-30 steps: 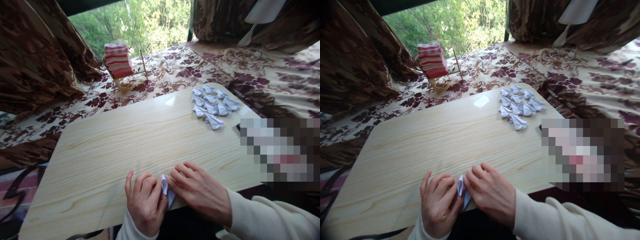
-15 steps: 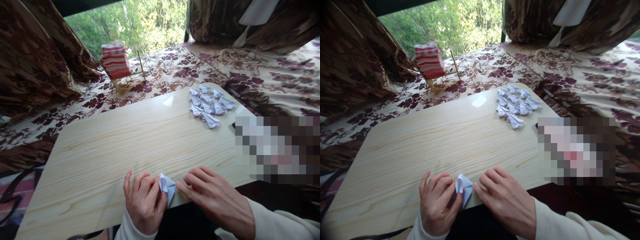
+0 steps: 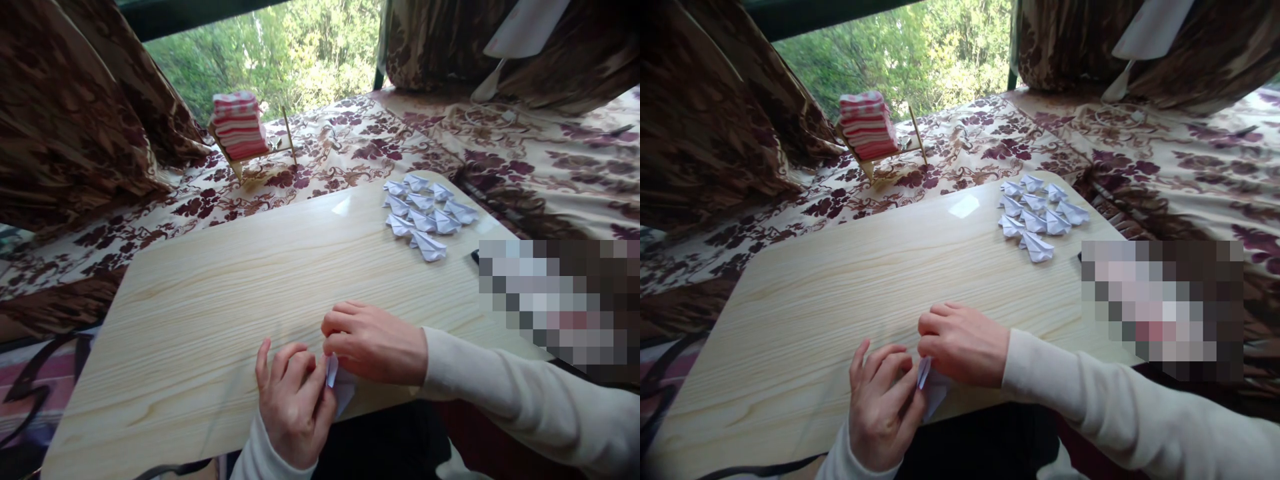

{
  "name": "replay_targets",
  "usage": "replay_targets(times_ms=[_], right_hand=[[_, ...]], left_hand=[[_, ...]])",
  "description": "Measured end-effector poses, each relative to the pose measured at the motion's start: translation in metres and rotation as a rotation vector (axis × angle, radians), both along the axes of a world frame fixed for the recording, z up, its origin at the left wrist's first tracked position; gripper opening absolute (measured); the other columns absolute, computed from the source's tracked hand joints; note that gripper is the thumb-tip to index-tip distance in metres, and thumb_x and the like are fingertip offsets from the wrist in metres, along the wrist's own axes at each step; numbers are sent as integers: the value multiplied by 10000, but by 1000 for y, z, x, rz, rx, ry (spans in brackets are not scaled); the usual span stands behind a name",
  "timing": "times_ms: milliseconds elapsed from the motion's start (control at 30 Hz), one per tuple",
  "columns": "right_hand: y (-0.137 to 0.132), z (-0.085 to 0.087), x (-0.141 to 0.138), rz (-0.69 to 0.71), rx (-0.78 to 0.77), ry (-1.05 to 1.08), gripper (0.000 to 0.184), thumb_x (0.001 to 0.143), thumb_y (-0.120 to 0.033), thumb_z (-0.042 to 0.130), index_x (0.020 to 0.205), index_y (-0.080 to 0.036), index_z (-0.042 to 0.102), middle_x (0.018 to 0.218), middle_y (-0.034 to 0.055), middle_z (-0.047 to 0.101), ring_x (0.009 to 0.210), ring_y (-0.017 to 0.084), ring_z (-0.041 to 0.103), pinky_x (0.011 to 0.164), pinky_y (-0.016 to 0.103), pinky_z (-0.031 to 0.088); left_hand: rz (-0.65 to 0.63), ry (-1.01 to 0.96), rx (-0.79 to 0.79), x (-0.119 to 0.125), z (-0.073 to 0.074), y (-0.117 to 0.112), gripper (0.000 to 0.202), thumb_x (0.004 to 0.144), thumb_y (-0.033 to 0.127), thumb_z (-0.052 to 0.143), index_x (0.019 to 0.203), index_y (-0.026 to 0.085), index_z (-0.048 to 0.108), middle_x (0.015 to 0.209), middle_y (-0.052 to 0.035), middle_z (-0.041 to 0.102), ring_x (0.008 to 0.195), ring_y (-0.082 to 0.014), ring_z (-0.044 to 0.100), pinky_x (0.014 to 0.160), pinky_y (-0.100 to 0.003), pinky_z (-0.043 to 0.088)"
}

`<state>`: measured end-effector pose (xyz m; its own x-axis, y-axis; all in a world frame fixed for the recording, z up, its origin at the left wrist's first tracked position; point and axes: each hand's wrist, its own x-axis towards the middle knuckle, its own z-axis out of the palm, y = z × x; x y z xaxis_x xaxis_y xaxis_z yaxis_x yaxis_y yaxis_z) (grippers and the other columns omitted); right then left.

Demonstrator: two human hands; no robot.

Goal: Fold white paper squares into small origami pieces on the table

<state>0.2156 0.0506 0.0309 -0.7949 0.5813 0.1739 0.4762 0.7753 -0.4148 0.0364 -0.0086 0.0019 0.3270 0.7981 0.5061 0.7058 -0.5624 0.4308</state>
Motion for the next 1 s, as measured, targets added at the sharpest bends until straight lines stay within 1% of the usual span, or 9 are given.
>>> replay_targets(times_ms=[100, 233, 500, 600, 667, 700, 767, 900, 1000], right_hand=[[7, 1, -3, 75, 23, -42, 51, 824, -201, 580, 802, -172, 615, 862, 26, 580, 797, 157, 443, 690, 290, 336], [16, 7, -7, 183, 27, -101, 142, 837, -200, 573, 702, -161, 597, 790, 17, 585, 753, 153, 443, 652, 289, 326], [36, 22, -7, 349, 15, -119, 219, 811, -150, 595, 594, -167, 572, 718, -6, 595, 686, 125, 457, 674, 256, 350], [40, 40, 10, 289, 28, -74, 247, 857, -102, 499, 629, -157, 577, 759, 19, 588, 707, 121, 453, 710, 240, 363], [33, 50, 22, 84, 38, 50, 240, 893, -100, 426, 737, -143, 603, 836, 48, 583, 783, 132, 465, 719, 245, 368], [25, 53, 26, 27, 39, 85, 252, 903, -116, 411, 744, -145, 604, 836, 50, 579, 770, 134, 465, 701, 251, 368], [2, 49, 27, -1, 8, 57, 257, 900, -118, 411, 728, -153, 599, 792, 40, 566, 736, 138, 456, 662, 260, 361], [-49, 15, 12, -110, 62, -11, 144, 897, -190, 458, 946, -153, 588, 833, 43, 558, 747, 168, 446, 652, 316, 347], [-66, -5, 6, -181, 52, -54, 195, 882, -211, 498, 1056, -140, 551, 869, 45, 546, 788, 189, 451, 687, 344, 353]], left_hand=[[-11, -8, -4, -1, -1, 1, 221, 832, 233, 470, 878, 211, 685, 762, -33, 629, 917, -230, 540, 1032, -571, 198], [-15, -4, -1, -2, -2, 1, 213, 836, 218, 484, 920, 214, 680, 771, -32, 633, 915, -230, 540, 1019, -578, 215], [-32, 48, 1, -3, 1, 3, 220, 849, 195, 477, 930, 214, 680, 758, -24, 625, 938, -220, 531, 1018, -544, 228], [-50, 79, -1, -5, 0, 2, 203, 836, 183, 506, 946, 214, 674, 769, -20, 624, 949, -217, 529, 1023, -542, 218], [-37, 61, 0, -4, -1, 1, 183, 832, 184, 519, 920, 213, 677, 757, -17, 623, 945, -217, 530, 1025, -546, 209], [-13, 35, 12, -3, -2, 0, 176, 835, 191, 517, 896, 210, 681, 743, -18, 620, 935, -218, 532, 1024, -549, 210], [19, 7, 33, -1, -3, -1, 173, 840, 204, 514, 865, 206, 685, 723, -21, 618, 916, -220, 538, 1015, -555, 222], [47, -14, 43, 3, -3, -2, 207, 854, 235, 486, 833, 203, 689, 717, -29, 620, 896, -220, 542, 1011, -559, 231], [47, 1, 27, 2, -1, -3, 192, 839, 237, 501, 864, 204, 689, 716, -29, 620, 897, -221, 545, 1018, -551, 231]])
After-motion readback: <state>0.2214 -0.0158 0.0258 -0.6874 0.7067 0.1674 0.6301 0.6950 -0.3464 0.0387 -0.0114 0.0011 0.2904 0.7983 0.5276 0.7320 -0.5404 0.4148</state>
